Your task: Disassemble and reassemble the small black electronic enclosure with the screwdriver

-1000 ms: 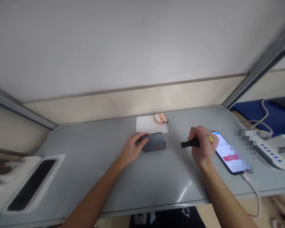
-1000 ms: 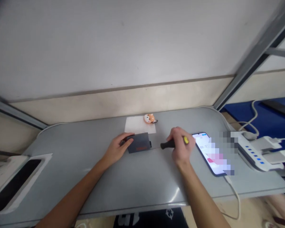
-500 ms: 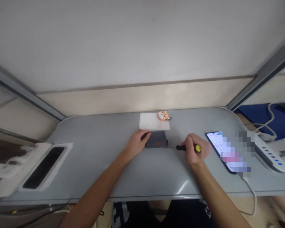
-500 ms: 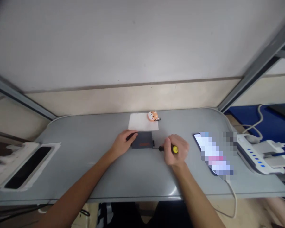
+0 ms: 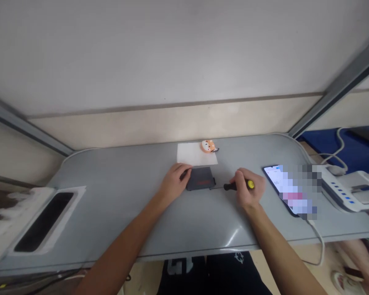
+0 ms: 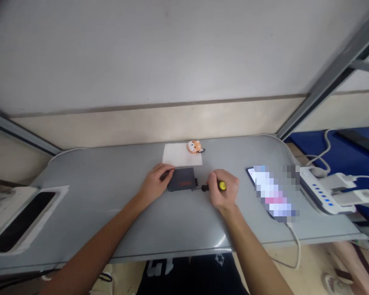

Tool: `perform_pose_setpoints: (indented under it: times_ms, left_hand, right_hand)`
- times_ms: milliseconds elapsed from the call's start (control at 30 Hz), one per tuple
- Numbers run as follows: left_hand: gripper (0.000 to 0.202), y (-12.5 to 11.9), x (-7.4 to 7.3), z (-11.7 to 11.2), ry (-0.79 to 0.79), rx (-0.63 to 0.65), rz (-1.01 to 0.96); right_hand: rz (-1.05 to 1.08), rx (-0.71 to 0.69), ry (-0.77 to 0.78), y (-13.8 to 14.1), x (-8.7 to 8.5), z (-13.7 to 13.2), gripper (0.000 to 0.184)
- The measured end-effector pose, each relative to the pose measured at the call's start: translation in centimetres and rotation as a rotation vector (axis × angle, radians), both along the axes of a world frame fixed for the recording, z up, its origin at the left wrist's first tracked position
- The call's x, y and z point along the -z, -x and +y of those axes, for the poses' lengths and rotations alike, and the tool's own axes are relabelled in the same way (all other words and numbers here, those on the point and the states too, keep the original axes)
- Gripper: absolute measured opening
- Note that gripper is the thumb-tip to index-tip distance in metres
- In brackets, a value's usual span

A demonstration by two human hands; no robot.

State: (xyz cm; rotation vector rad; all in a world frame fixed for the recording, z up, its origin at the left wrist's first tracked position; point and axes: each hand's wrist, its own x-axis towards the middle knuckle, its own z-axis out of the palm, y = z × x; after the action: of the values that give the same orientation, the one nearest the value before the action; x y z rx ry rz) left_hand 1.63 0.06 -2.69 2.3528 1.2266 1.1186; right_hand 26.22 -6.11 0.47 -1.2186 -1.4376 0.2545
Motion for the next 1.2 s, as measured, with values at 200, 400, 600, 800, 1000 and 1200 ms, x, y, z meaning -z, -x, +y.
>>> perform_pose_setpoints:
  times_ms: [200, 400, 600, 800, 1000, 1200]
  left_hand:
    - [0.018, -0.1, -0.3, -0.3, -0.06, -0.035, -0.034]
    - [0.02, -0.2, -0.7, -0.4, -0.104, -0.021, -0.05]
    - [0.023, 0.3, -1.2, -0.3, -0.173, -0.01, -0.036]
    - [0.016, 1.0, -2.8, -0.8, -0.17, 0.232, 0.074]
    - [0.019, 0.5, -2.2, -0.6, -0.192, 0.282, 0.094]
    - [0.013, 0.1, -1.2, -0.6, -0.154, 0.268, 0.082]
  right_hand:
    - [-0.039, -0.13, 0.103, 1.7, -0.3, -0.4, 0.042]
    - [-0.095, -0.34, 0.045, 3.3, 0.2, -0.8, 0.027]
    - [-0.008, -0.285, 0.093, 2.9, 0.2, -0.9, 0.035]
    - [0.154, -0.119, 0.125, 2.0, -0.1, -0.6, 0.046]
    - [0.41, 0.039, 0.249, 1.6, 0.1, 0.9, 0.044]
    - [0.585, 0.028, 0.363, 1.8, 0.0, 1.4, 0.046]
